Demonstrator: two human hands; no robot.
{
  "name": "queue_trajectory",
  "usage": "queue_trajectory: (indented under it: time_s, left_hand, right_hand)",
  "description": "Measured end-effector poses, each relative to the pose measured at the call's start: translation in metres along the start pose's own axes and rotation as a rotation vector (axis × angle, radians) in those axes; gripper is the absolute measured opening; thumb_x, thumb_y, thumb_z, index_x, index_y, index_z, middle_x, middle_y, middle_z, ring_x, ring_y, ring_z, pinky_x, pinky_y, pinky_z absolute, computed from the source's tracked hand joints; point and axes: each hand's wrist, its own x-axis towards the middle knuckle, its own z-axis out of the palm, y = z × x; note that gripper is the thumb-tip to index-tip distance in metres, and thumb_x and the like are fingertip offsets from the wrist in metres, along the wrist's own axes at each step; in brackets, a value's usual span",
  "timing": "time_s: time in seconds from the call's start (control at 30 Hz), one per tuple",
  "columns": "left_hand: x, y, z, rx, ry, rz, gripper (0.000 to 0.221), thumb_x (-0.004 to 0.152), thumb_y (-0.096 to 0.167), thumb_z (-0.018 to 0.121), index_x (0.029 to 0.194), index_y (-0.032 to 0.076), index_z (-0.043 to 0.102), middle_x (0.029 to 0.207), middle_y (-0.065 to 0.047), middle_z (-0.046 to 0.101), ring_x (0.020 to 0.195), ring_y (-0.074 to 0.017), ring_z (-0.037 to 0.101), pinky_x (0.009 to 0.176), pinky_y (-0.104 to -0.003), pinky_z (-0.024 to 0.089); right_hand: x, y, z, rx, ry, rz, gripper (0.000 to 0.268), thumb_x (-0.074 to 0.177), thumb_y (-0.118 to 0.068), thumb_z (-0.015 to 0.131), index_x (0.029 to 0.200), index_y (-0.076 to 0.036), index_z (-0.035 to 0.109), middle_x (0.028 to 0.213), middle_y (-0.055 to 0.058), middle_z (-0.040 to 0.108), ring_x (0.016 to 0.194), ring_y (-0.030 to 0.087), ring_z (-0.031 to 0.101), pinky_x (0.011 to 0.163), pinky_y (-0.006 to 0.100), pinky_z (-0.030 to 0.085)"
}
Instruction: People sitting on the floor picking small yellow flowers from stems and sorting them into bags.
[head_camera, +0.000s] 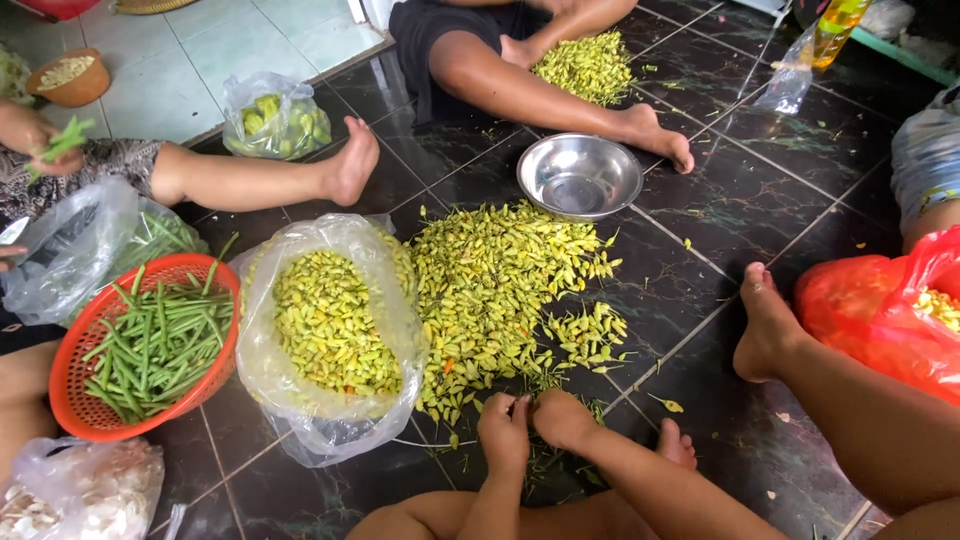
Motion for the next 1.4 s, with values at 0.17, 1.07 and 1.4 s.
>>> queue_trajectory:
  time_s: [0.17,1.07,1.4]
  left_hand:
    - [0.001,0.006,0.001,-0.013,0.11,0.105,0.031,0.095,0.033,0.073,0.076,0.011,0.061,0.077,-0.003,0.059,0.072,-0.0182,0.058,0.064,-0.036,0.045]
    - [0.01,0.059,-0.036,-0.556,-0.326,-1.0,0.051,0.106,0.058,0.05,0.088,0.01,0.056,0.066,-0.003,0.039,0.05,-0.0139,0.032,0.044,-0.029,0.02]
    - [0.011,0.051,-0.032,-0.752,-0.248,-1.006,0.042,0.097,0.055,0.067,0.083,0.016,0.059,0.087,-0.006,0.066,0.069,-0.017,0.055,0.056,-0.026,0.045]
  right_hand:
    - [0.001,0.005,-0.007,-0.043,0.008,0.072,0.026,0.095,-0.027,0.051,0.083,-0.006,0.062,0.088,0.013,0.067,0.077,0.029,0.065,0.066,0.042,0.048]
    - [0.023,0.045,0.009,0.535,-0.198,-0.573,0.015,0.095,-0.003,0.064,0.09,-0.013,0.074,0.093,0.001,0.074,0.087,0.015,0.066,0.085,0.03,0.051]
    - [-0.002,0.084,-0.102,-0.583,0.131,0.385,0.034,0.102,-0.018,0.049,0.126,-0.024,0.074,0.136,0.001,0.068,0.127,0.025,0.066,0.095,0.042,0.054]
